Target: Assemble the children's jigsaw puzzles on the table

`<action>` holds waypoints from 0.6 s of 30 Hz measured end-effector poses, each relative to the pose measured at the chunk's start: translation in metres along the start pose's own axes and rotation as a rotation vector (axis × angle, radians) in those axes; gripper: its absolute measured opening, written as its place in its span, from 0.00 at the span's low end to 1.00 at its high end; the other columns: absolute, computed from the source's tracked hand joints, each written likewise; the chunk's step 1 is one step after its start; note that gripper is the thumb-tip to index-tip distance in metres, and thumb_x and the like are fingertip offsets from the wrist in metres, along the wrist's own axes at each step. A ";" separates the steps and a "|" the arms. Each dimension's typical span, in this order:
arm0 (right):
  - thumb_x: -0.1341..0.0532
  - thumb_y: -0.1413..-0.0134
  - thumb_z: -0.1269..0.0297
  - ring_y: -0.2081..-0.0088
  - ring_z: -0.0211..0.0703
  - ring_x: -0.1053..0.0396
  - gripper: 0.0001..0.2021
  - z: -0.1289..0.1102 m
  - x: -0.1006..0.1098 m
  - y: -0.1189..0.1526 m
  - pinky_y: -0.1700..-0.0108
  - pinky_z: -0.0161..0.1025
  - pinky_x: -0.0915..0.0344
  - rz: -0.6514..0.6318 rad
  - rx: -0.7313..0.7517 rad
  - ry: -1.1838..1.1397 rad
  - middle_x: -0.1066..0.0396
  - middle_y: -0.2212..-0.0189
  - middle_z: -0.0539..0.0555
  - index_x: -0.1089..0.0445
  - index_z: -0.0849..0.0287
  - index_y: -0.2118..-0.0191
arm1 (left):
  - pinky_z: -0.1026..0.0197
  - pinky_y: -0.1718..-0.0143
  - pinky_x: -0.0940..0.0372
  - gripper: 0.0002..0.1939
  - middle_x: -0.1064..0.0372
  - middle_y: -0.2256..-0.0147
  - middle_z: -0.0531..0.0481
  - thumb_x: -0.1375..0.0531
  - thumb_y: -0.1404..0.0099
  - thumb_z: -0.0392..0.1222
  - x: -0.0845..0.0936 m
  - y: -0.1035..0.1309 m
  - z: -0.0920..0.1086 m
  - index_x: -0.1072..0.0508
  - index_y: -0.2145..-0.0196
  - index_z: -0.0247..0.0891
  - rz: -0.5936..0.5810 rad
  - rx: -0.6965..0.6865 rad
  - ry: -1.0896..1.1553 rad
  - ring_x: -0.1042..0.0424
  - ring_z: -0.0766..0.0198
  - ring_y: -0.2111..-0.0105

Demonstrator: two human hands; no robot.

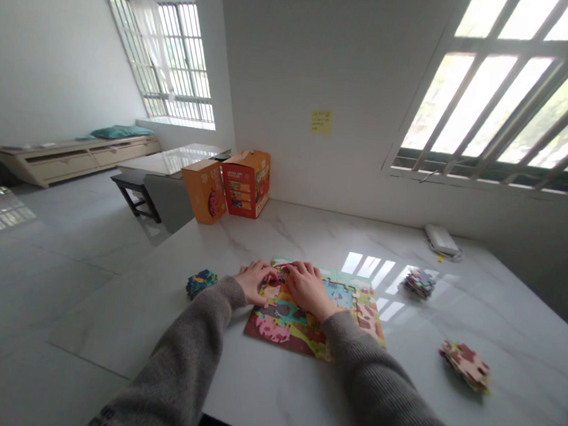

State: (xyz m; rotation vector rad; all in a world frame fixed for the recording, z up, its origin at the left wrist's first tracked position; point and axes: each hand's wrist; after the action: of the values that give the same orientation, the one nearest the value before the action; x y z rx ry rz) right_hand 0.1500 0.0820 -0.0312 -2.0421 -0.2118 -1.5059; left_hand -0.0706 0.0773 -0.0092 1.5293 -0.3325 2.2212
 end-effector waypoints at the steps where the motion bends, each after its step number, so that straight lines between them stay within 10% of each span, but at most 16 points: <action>1: 0.49 0.31 0.62 0.47 0.52 0.40 0.16 0.000 0.001 0.000 0.45 0.48 0.45 -0.001 -0.001 -0.002 0.33 0.45 0.58 0.35 0.53 0.42 | 0.46 0.46 0.42 0.32 0.39 0.45 0.46 0.31 0.54 0.45 -0.001 0.000 0.000 0.31 0.49 0.46 0.010 -0.003 0.001 0.38 0.46 0.44; 10: 0.49 0.31 0.63 0.45 0.52 0.39 0.17 0.002 0.008 -0.003 0.43 0.50 0.42 -0.063 -0.019 -0.084 0.33 0.44 0.58 0.34 0.52 0.41 | 0.44 0.44 0.42 0.28 0.39 0.43 0.47 0.34 0.51 0.42 -0.009 0.006 -0.005 0.30 0.50 0.48 0.062 -0.029 0.021 0.40 0.45 0.42; 18: 0.48 0.32 0.63 0.51 0.46 0.29 0.17 0.059 0.084 0.014 0.47 0.46 0.34 -0.040 -0.078 -0.450 0.25 0.53 0.58 0.33 0.57 0.42 | 0.48 0.43 0.40 0.24 0.37 0.44 0.45 0.42 0.43 0.39 -0.018 0.004 -0.012 0.32 0.47 0.44 0.193 -0.048 0.078 0.37 0.50 0.43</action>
State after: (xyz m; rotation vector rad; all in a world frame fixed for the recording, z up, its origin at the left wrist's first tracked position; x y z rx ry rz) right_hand 0.2340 0.0844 0.0289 -2.4316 -0.3754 -1.0697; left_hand -0.0765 0.0752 -0.0304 1.4341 -0.5255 2.3937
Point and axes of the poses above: each hand's wrist, its own y-axis away from the middle knuckle, its own x-axis out of the back of the hand, z = x × y
